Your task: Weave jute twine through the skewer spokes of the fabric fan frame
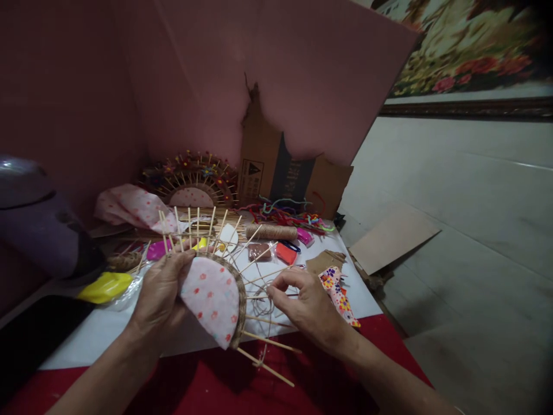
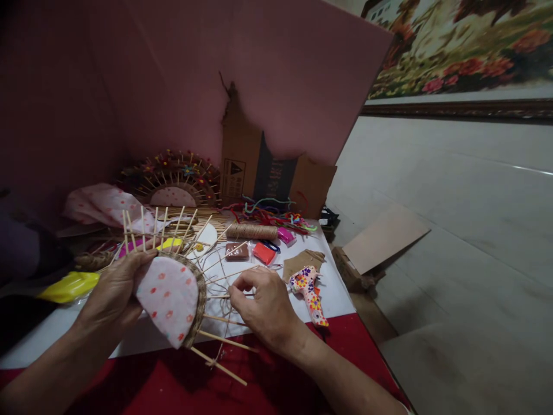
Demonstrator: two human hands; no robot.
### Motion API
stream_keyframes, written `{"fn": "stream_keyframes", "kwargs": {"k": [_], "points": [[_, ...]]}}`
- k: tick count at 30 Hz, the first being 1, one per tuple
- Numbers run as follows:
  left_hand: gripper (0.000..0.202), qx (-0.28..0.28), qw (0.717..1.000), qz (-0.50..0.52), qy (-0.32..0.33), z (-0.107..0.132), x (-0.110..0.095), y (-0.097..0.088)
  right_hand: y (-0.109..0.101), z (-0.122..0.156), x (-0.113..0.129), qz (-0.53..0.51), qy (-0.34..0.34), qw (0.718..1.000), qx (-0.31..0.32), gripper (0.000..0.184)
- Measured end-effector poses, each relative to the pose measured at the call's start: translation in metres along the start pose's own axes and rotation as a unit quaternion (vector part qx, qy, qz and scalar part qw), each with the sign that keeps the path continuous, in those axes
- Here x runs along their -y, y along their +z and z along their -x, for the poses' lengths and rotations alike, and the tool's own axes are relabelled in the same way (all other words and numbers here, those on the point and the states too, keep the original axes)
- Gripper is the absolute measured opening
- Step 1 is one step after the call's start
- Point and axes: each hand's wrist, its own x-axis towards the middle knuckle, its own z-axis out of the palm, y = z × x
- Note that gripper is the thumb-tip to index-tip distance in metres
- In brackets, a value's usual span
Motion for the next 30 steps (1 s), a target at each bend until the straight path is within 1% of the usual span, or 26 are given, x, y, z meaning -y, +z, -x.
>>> {"fn": "stream_keyframes", "kwargs": {"k": [4, 8, 11, 15, 19, 23, 25, 28, 30], "points": [[0.019, -0.006, 1.000, -0.003, -0.003, -0.0023, 0.0012, -0.0021, -0.0006, -0.0003, -0.0016, -0.034, 0.010, 0.999, 0.002, 0.017], [0.020, -0.007, 1.000, -0.018, -0.007, -0.0061, 0.0019, -0.0038, -0.0018, -0.0020, -0.0036, -0.105, 0.058, 0.992, 0.027, 0.016], [0.017, -0.009, 1.000, -0.018, -0.006, -0.0069, 0.0019, -0.0040, -0.0022, -0.0025, -0.0029, -0.135, 0.082, 0.987, 0.029, 0.017], [0.011, -0.005, 1.000, -0.007, -0.008, -0.0054, 0.0013, -0.0028, -0.0025, -0.0009, -0.0007, -0.143, 0.078, 0.987, 0.006, 0.016], [0.012, -0.018, 1.000, -0.013, -0.008, -0.0040, 0.0003, -0.0010, -0.0020, 0.0008, -0.0012, -0.155, 0.069, 0.986, -0.005, 0.016], [0.013, -0.017, 1.000, -0.019, -0.003, -0.0051, 0.0009, -0.0012, -0.0024, 0.0015, -0.0049, -0.146, 0.060, 0.987, 0.008, 0.019], [0.017, -0.019, 1.000, -0.016, 0.005, -0.0056, 0.0015, -0.0024, -0.0040, 0.0023, -0.0063, -0.125, 0.046, 0.991, 0.008, 0.019], [0.021, -0.015, 1.000, -0.010, 0.016, -0.0039, 0.0011, -0.0032, -0.0068, 0.0048, -0.0057, -0.062, 0.008, 0.998, -0.019, 0.013], [0.024, 0.000, 1.000, -0.006, 0.014, -0.0010, -0.0004, -0.0018, -0.0073, 0.0072, -0.0040, -0.015, -0.007, 1.000, -0.023, 0.008]]}}
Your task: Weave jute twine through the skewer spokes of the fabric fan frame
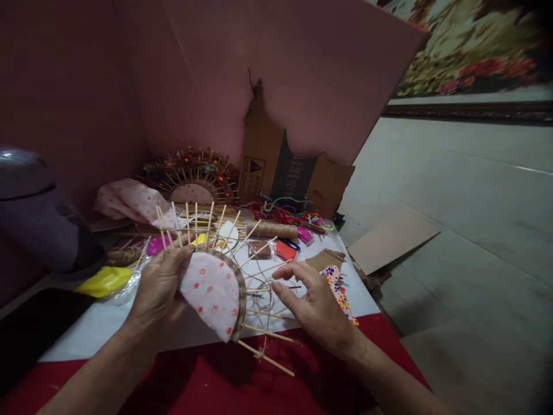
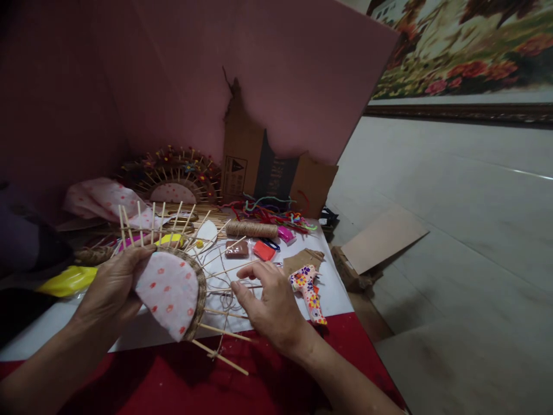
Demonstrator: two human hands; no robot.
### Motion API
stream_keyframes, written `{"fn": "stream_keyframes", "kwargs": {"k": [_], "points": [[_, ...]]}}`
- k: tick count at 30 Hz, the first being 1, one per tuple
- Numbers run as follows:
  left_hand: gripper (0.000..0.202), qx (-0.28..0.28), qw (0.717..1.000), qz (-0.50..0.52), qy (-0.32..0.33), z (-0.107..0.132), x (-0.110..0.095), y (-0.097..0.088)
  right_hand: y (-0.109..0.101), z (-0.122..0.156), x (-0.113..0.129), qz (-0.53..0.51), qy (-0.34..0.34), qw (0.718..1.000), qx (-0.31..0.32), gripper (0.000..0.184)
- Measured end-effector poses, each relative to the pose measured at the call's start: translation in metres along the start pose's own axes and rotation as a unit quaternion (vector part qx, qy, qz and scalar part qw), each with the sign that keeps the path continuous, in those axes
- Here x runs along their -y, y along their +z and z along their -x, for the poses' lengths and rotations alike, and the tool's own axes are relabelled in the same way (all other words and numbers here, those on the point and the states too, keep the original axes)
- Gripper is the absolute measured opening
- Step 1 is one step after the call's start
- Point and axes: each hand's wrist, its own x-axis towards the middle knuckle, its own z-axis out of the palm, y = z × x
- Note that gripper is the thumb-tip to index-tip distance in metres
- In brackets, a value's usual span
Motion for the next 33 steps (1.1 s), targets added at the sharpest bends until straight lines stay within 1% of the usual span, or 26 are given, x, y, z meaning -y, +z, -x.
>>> {"fn": "stream_keyframes", "kwargs": {"k": [2, 5, 13, 17, 23, 29, 33], "points": [[0.028, 0.009, 1.000, -0.001, -0.002, 0.0033, -0.0021, 0.0027, 0.0011, 0.0022, 0.0019, 0.041, -0.006, 0.999, 0.014, 0.006], [0.025, 0.000, 1.000, -0.004, 0.000, 0.0066, -0.0041, 0.0064, 0.0046, 0.0041, 0.0036, 0.067, -0.014, 0.997, 0.037, 0.011], [0.017, -0.003, 1.000, -0.005, 0.002, 0.0088, -0.0053, 0.0067, 0.0073, 0.0059, 0.0029, 0.031, -0.047, 0.996, 0.074, 0.011], [0.021, -0.006, 1.000, -0.009, 0.003, 0.0096, -0.0063, 0.0070, 0.0057, 0.0073, 0.0023, 0.030, -0.047, 0.994, 0.090, 0.012], [0.013, -0.010, 1.000, -0.010, -0.004, 0.0071, -0.0041, 0.0042, 0.0051, 0.0081, 0.0047, 0.046, -0.057, 0.993, 0.092, 0.014], [0.014, -0.005, 1.000, -0.010, -0.010, 0.0076, -0.0042, 0.0042, 0.0034, 0.0090, 0.0045, 0.042, -0.055, 0.994, 0.085, 0.017], [0.017, -0.013, 1.000, -0.007, -0.008, 0.0055, -0.0023, 0.0027, 0.0030, 0.0095, 0.0028, 0.030, -0.049, 0.996, 0.073, 0.014]]}}
